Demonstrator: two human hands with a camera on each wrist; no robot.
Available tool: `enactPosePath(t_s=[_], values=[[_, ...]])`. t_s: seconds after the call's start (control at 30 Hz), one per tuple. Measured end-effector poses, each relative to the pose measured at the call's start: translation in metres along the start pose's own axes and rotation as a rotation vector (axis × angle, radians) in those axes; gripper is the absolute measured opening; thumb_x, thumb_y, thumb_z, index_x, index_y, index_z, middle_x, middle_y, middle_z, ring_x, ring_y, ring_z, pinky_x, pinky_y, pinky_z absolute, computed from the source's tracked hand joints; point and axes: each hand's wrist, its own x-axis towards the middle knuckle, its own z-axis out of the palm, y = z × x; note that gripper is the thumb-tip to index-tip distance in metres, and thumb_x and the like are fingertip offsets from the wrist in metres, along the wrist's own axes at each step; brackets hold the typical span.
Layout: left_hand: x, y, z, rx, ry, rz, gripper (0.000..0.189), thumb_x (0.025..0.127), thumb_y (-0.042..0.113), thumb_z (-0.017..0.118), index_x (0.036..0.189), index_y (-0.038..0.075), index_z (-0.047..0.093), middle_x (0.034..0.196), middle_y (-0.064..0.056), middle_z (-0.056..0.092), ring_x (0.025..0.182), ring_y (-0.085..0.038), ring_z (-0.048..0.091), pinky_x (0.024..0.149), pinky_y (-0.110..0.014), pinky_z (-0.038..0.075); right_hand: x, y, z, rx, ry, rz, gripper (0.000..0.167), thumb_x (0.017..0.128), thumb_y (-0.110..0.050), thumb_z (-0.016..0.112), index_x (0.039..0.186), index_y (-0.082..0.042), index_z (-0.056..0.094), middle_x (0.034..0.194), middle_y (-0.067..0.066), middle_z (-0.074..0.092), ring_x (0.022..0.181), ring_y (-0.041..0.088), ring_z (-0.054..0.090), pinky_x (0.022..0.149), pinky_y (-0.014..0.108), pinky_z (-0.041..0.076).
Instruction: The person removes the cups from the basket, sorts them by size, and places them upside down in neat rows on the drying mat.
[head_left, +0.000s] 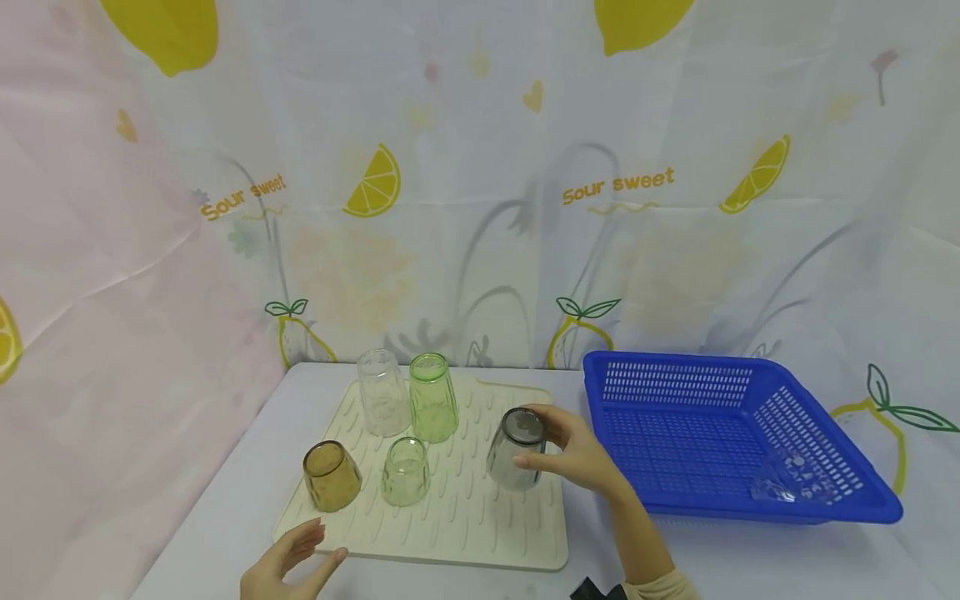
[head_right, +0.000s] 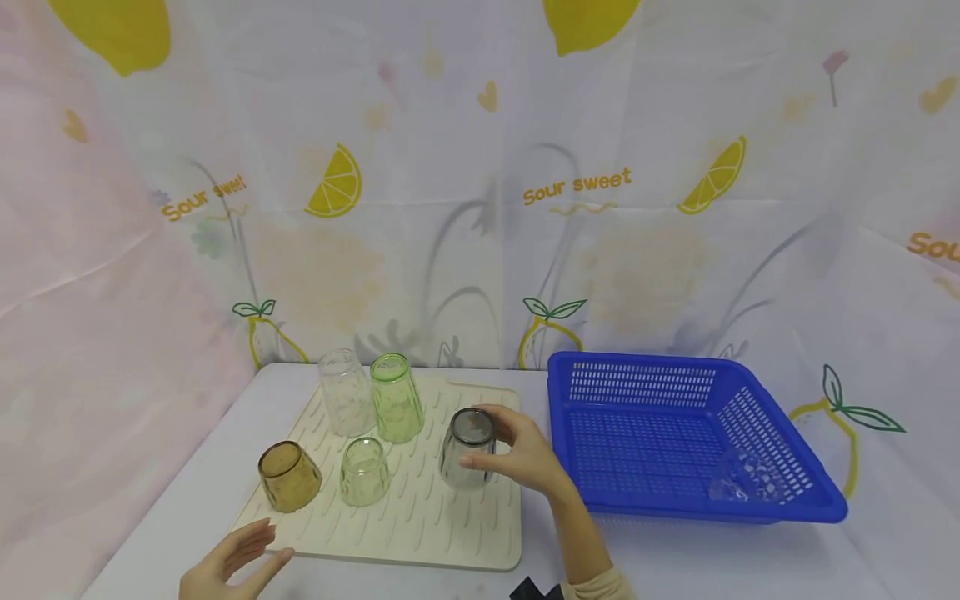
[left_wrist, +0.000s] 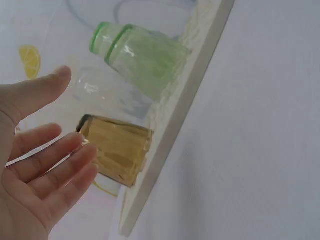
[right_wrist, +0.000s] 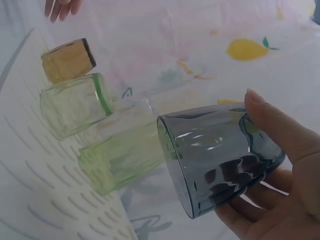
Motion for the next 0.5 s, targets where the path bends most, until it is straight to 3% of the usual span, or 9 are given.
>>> enactPosePath(t_s=[0.1,0.17,0.23,0.27,0.33,0.4,0.5], values=[[0.004,-0.010,-0.005,0.081,0.056,-0.060,0.051,0.061,0.007,0.088,0.103,-0.010,0.065,0.095,-0.026,0.068,0.077,-0.007,0.064,0.062,0.001,0.043,-0.001,0.004,0.006,0.013,0.008,0.014,0.054,0.077,-0.006,0.076,0.124,0.007,0.053,0.115,0.019,0.062,0.104,0.016,0.062,0.094,0.027,0.050],[0.007,-0.018,-0.009,0.137,0.034,-0.116,0.058,0.065,0.015,0.086,0.110,-0.012,0.061,0.103,-0.030,0.065,0.087,-0.025,0.066,0.068,-0.011,0.052,-0.001,0.007,0.010,0.011,0.013,0.032,0.054,0.077,-0.007,0.077,0.124,0.007,0.053,0.115,0.019,0.062,0.104,0.016,0.061,0.094,0.027,0.050],[0.012,-0.026,-0.014,0.189,-0.041,-0.188,0.071,0.069,0.026,0.084,0.119,-0.014,0.054,0.115,-0.034,0.059,0.100,-0.043,0.059,0.080,-0.028,0.056,-0.002,0.009,0.013,0.010,0.020,0.054,0.055,0.076,-0.008,0.077,0.124,0.006,0.053,0.116,0.018,0.062,0.104,0.018,0.062,0.094,0.027,0.050],[0.014,-0.030,-0.015,0.224,-0.085,-0.225,0.077,0.071,0.032,0.083,0.124,-0.014,0.051,0.120,-0.035,0.055,0.104,-0.046,0.057,0.084,-0.039,0.054,-0.002,0.010,0.014,0.009,0.022,0.063,0.056,0.076,-0.009,0.077,0.125,0.006,0.053,0.116,0.018,0.062,0.105,0.020,0.061,0.094,0.027,0.050],[0.020,-0.036,-0.018,0.281,-0.187,-0.293,0.088,0.074,0.041,0.078,0.130,-0.015,0.042,0.129,-0.037,0.046,0.113,-0.053,0.047,0.091,-0.060,0.044,-0.002,0.012,0.017,0.007,0.019,0.079,0.056,0.077,-0.010,0.078,0.125,0.005,0.053,0.117,0.017,0.061,0.107,0.024,0.061,0.095,0.027,0.049],[0.025,-0.043,-0.019,0.343,-0.280,-0.335,0.096,0.074,0.048,0.075,0.135,-0.015,0.035,0.133,-0.039,0.038,0.118,-0.056,0.040,0.096,-0.064,0.038,-0.002,0.016,0.020,0.005,0.012,0.086,0.057,0.077,-0.011,0.078,0.126,0.005,0.053,0.118,0.017,0.061,0.108,0.028,0.060,0.096,0.028,0.049],[0.032,-0.054,-0.019,0.395,-0.404,-0.348,0.105,0.075,0.052,0.072,0.137,-0.018,0.025,0.136,-0.043,0.027,0.123,-0.059,0.028,0.102,-0.066,0.029,-0.001,0.021,0.025,0.006,-0.001,0.083,0.056,0.078,-0.011,0.077,0.126,0.004,0.053,0.119,0.017,0.060,0.109,0.031,0.059,0.097,0.029,0.049]])
